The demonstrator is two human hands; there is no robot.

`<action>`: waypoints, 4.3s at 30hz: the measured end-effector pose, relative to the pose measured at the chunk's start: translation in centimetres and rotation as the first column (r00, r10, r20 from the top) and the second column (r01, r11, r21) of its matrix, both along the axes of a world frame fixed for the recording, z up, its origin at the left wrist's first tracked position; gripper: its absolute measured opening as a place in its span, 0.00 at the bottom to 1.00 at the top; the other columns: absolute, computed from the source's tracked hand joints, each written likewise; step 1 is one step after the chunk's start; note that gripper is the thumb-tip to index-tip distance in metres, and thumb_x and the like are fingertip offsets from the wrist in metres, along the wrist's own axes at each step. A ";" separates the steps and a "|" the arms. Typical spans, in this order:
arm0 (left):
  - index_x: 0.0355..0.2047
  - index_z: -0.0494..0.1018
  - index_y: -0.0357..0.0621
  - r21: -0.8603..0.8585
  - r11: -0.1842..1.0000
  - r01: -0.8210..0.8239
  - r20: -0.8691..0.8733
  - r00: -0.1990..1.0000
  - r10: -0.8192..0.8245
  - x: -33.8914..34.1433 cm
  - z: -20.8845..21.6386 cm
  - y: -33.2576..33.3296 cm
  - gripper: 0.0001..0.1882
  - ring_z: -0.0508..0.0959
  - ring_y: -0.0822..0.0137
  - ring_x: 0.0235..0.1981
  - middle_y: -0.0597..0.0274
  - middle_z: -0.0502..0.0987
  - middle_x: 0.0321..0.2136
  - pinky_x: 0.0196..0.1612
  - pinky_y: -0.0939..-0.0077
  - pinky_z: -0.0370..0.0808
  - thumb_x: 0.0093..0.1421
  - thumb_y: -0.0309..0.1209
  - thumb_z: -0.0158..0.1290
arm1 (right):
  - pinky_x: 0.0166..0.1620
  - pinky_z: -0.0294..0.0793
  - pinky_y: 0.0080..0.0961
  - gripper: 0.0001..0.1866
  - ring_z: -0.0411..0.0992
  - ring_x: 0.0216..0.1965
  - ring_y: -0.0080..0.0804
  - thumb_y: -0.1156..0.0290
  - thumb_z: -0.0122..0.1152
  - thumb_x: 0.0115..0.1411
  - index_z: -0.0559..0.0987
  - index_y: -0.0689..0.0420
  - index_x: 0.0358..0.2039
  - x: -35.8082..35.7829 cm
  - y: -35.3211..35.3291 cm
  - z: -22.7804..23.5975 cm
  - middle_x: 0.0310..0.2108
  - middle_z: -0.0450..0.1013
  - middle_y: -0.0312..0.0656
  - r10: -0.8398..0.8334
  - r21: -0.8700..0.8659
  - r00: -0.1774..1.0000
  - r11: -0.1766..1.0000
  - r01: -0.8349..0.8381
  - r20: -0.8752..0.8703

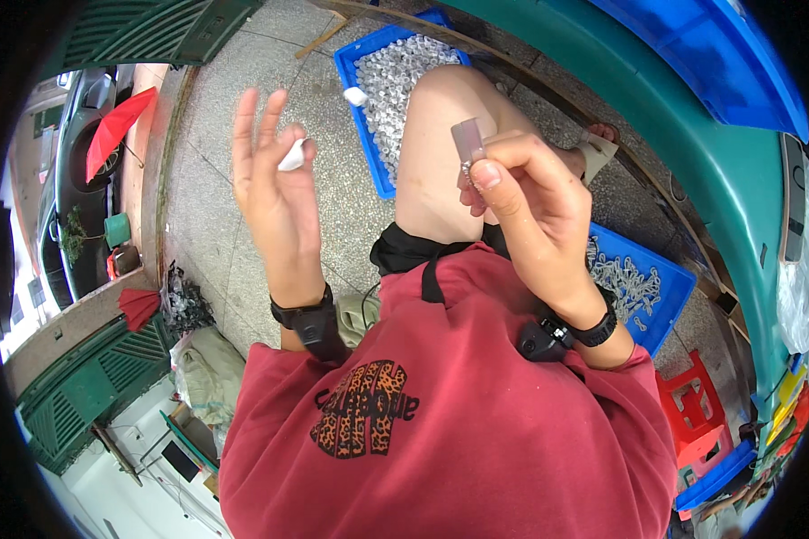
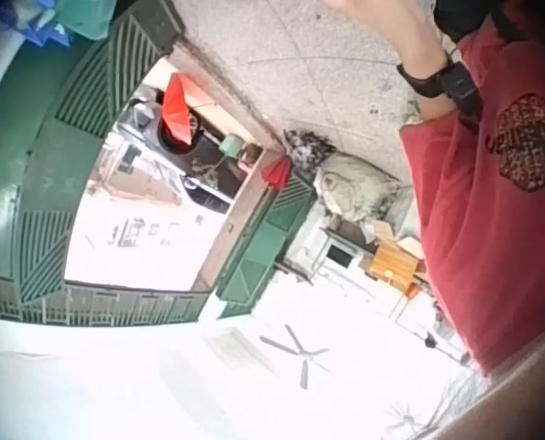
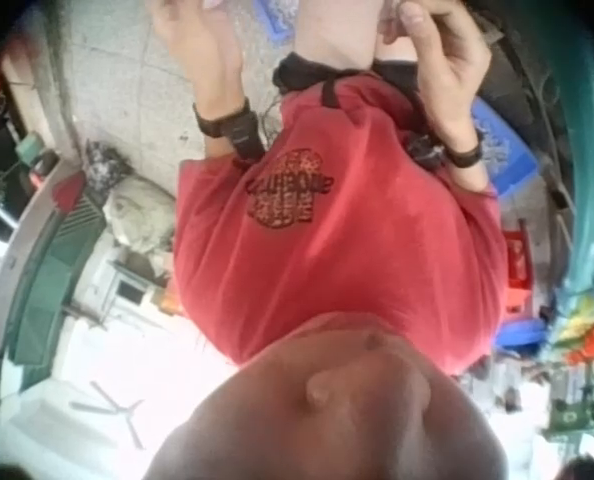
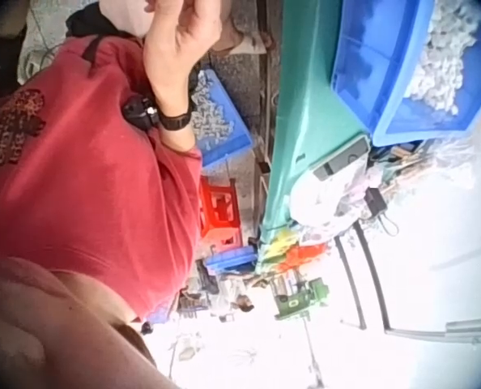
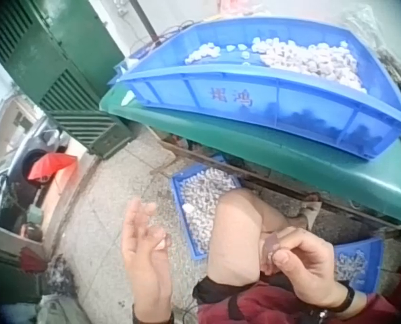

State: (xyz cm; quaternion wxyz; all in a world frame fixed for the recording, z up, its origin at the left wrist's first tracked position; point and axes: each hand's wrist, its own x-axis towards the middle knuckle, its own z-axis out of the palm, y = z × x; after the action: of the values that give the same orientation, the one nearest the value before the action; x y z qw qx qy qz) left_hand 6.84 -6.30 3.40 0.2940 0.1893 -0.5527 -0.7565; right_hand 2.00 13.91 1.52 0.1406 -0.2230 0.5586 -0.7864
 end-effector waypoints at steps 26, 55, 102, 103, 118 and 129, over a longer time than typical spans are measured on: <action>0.35 0.73 0.34 -0.223 0.793 0.567 0.200 0.823 -0.532 0.5 0.3 4.5 0.16 0.74 0.71 0.36 0.57 0.73 0.35 0.36 0.82 0.73 0.43 0.19 0.61 | 0.30 0.69 0.17 0.06 0.68 0.28 0.23 0.75 0.47 0.61 0.70 0.65 0.32 -0.5 -0.2 0.0 0.32 0.68 0.44 -0.004 -0.113 0.998 0.994 -0.002 -0.061; 0.34 0.70 0.29 -0.271 0.821 0.503 0.110 0.863 -0.493 0.9 1.1 4.6 0.17 0.76 0.68 0.34 0.54 0.70 0.36 0.35 0.79 0.78 0.41 0.15 0.60 | 0.30 0.65 0.16 0.03 0.65 0.26 0.21 0.77 0.53 0.56 0.72 0.64 0.29 -0.1 -0.6 0.1 0.27 0.68 0.39 0.045 0.144 0.984 0.989 -0.020 -0.171; 0.38 0.69 0.33 0.101 0.774 0.625 -0.109 0.780 -0.616 0.9 0.3 4.9 0.17 0.72 0.66 0.42 0.56 0.69 0.39 0.45 0.71 0.75 0.47 0.15 0.56 | 0.28 0.62 0.16 0.03 0.63 0.25 0.21 0.78 0.53 0.56 0.71 0.65 0.30 0.1 -0.6 0.0 0.25 0.68 0.39 -0.110 0.060 0.946 0.989 0.134 -0.305; 0.38 0.69 0.33 0.072 0.785 0.615 -0.101 0.788 -0.607 0.9 0.3 4.9 0.16 0.72 0.66 0.42 0.55 0.69 0.39 0.45 0.71 0.75 0.47 0.15 0.56 | 0.28 0.62 0.16 0.03 0.63 0.25 0.21 0.78 0.53 0.56 0.71 0.65 0.30 -0.1 -0.4 0.0 0.25 0.68 0.39 -0.110 0.061 0.946 0.989 0.135 -0.304; 0.44 0.69 0.38 -0.503 0.842 0.193 0.155 0.979 -0.132 -2.2 -0.2 -1.8 0.23 0.68 0.64 0.48 0.57 0.66 0.47 0.50 0.71 0.66 0.46 0.16 0.56 | 0.23 0.61 0.14 0.07 0.61 0.19 0.18 0.71 0.48 0.60 0.68 0.59 0.26 -1.3 0.3 0.1 0.19 0.64 0.34 0.096 -0.058 0.973 0.995 -0.086 0.208; 0.37 0.73 0.41 -0.975 0.198 0.103 -0.025 0.832 -0.554 -21.0 10.6 8.3 0.13 0.72 0.62 0.42 0.57 0.74 0.39 0.46 0.74 0.66 0.49 0.28 0.56 | 0.26 0.62 0.13 0.07 0.62 0.22 0.15 0.71 0.50 0.60 0.71 0.61 0.30 -1.7 3.1 -1.2 0.21 0.65 0.32 0.083 -0.115 0.972 0.992 -0.059 0.220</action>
State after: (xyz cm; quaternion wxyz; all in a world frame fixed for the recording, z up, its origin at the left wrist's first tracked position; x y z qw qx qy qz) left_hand -14.16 2.05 14.02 0.2723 -0.2973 -0.8497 -0.3398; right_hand 0.27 16.99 0.31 0.2186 -0.1599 0.4875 -0.8301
